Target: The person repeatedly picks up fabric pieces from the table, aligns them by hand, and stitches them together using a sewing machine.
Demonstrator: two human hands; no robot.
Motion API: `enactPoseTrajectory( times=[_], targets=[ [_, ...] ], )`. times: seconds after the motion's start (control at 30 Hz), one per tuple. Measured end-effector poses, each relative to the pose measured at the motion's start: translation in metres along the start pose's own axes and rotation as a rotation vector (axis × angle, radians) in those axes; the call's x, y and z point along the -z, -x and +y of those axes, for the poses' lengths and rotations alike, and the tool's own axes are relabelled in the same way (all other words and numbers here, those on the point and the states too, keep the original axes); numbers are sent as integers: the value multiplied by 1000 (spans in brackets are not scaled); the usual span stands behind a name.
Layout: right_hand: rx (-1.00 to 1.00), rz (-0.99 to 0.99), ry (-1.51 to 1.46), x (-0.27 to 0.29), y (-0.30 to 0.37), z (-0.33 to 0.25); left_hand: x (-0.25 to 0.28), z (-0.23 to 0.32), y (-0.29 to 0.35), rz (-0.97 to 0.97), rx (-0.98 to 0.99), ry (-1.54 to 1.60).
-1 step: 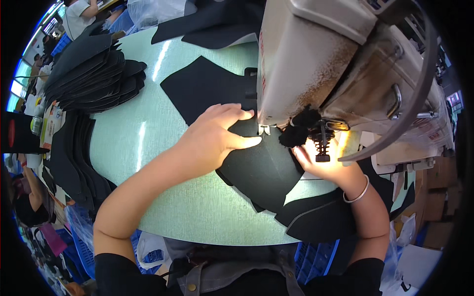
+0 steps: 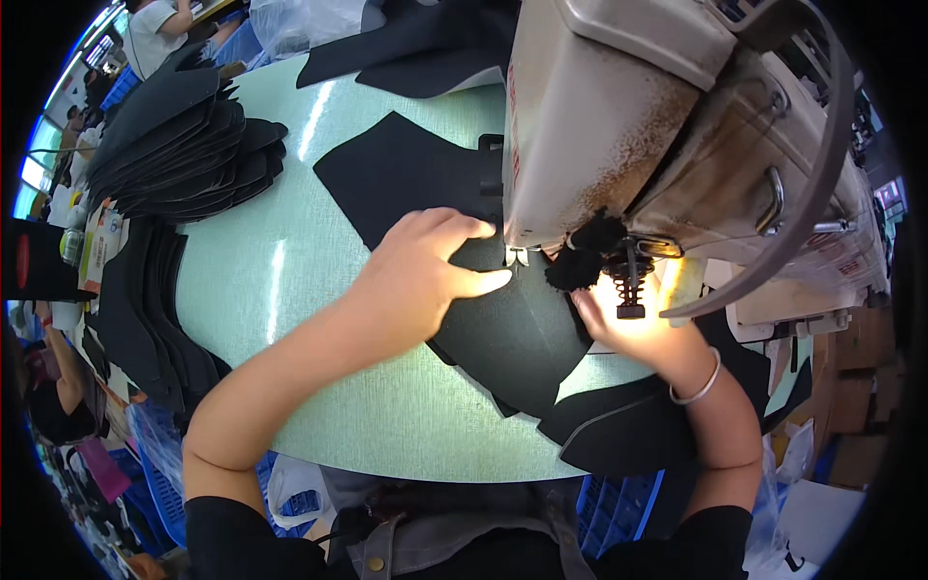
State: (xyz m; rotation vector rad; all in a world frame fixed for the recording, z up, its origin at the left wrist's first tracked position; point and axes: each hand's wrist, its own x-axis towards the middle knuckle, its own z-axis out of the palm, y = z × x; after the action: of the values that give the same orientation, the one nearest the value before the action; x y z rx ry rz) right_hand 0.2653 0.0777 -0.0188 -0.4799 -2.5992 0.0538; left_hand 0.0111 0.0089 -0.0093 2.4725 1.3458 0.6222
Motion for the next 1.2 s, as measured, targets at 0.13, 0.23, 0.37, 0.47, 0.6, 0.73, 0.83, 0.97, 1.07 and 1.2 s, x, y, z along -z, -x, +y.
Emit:
enactPoseTrajectory(
  times=[0.13,0.23,0.37,0.47,0.6,0.73,0.83,0.97,1.07,1.2],
  targets=[
    [-212,-160,126,7,-5,-43,-7,31,9,38,117,5],
    [-212,-202,76,11,-6,-35,-2,20,9,-20,84,53],
    [-110,-194,-9,3,3,-9,14,11,-1,-143,105,178],
    [67,-94,42,7,-8,-6,12,5,-1,-207,100,129],
    [-185,-195,154,8,-7,-44,-8,32,9,-58,94,-106],
    [-184,-215,34,15,-8,-41,0,22,7,-79,91,47],
    [-73,-140,-18,7,-1,-18,5,9,3,-133,62,76],
    [15,-216,51,2,9,2,1,5,2,-115,-1,-8],
    [-108,-223,-120,17,-11,-26,-4,29,5,-82,-57,-52],
    [-46,-275,-112,22,-1,-42,-1,27,12,-112,-102,84]
  ],
)
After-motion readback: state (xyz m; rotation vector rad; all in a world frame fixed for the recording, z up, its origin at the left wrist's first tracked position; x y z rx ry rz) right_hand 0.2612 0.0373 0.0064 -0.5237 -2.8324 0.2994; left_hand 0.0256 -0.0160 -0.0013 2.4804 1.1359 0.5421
